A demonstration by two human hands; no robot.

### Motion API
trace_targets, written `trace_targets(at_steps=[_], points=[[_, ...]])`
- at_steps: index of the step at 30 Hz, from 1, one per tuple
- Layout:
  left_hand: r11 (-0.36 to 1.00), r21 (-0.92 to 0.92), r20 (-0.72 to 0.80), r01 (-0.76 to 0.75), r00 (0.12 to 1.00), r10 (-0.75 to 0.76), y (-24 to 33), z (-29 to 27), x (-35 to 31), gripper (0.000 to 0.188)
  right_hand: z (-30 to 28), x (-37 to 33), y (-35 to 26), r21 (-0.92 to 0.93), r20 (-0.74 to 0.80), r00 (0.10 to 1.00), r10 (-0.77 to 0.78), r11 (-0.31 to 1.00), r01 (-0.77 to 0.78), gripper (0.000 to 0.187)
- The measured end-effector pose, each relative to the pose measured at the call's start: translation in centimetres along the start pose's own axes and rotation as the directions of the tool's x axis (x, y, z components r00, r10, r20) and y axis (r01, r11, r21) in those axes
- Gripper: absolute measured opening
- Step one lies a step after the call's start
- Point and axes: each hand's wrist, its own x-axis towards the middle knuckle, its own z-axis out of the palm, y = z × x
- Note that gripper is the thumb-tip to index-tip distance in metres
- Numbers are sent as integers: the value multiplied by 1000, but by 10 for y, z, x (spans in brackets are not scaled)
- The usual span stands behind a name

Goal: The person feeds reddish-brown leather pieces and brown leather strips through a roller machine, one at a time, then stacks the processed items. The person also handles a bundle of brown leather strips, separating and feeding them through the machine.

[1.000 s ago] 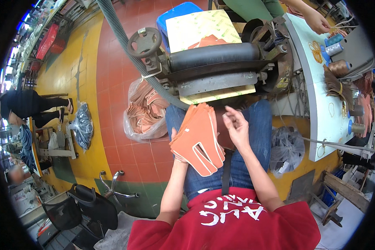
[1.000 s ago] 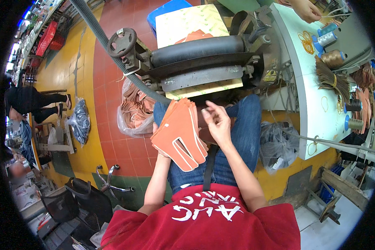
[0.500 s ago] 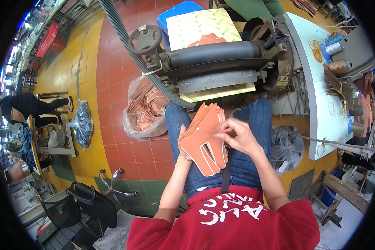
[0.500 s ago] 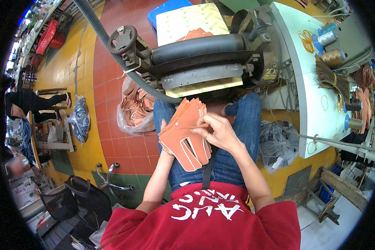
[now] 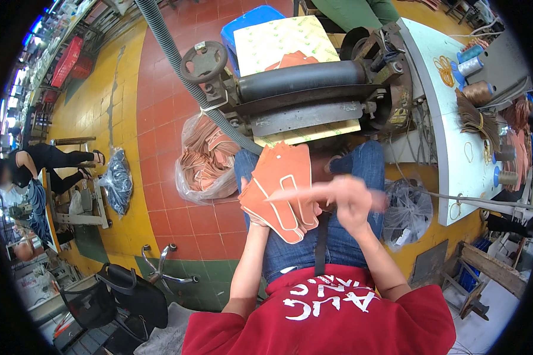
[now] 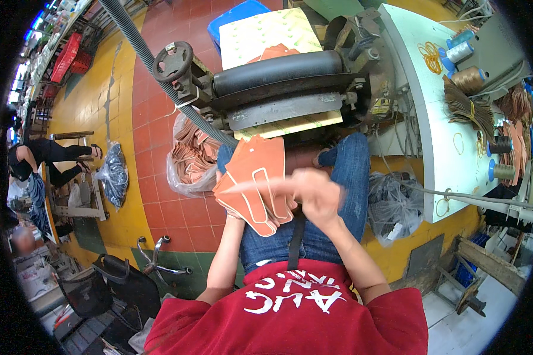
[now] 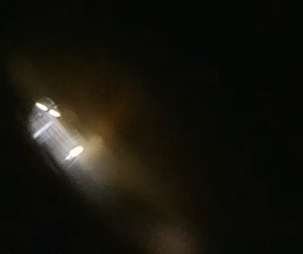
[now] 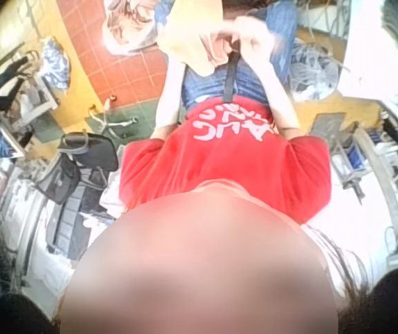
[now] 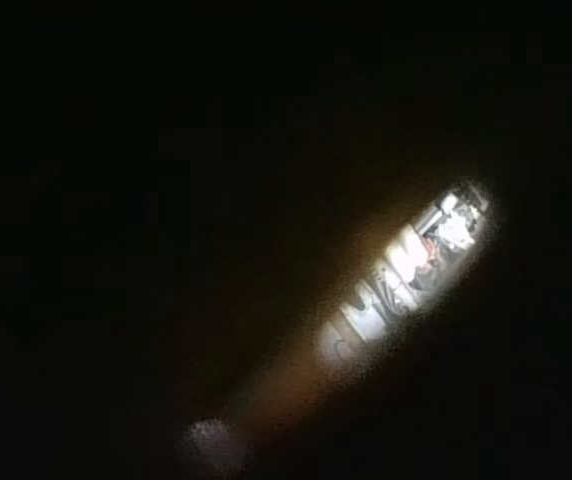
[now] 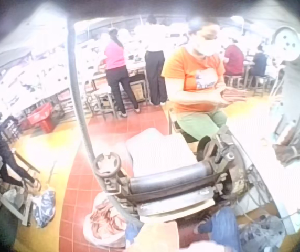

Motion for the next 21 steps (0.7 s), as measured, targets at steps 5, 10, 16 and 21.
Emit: trace_targets(at_steps=[5,10,16,21], points=[[994,-34,-25,-102,995,101,10,-6,4,71,18,7,68,744,216,523,825,208,-635,18],[990,-28,-45,-136,990,135,17,-9,-1,71,28,-7,131,747,250,360,899,57,-662,15],[988,-27,-63,-153,986,151,21,-10,-9,71,45,14,143,748,125,450,884,214,-628,23],[991,-21,-56,-135,990,133,18,-8,-12,70,53,-29,94,714,232,265,936,22,-700,59]])
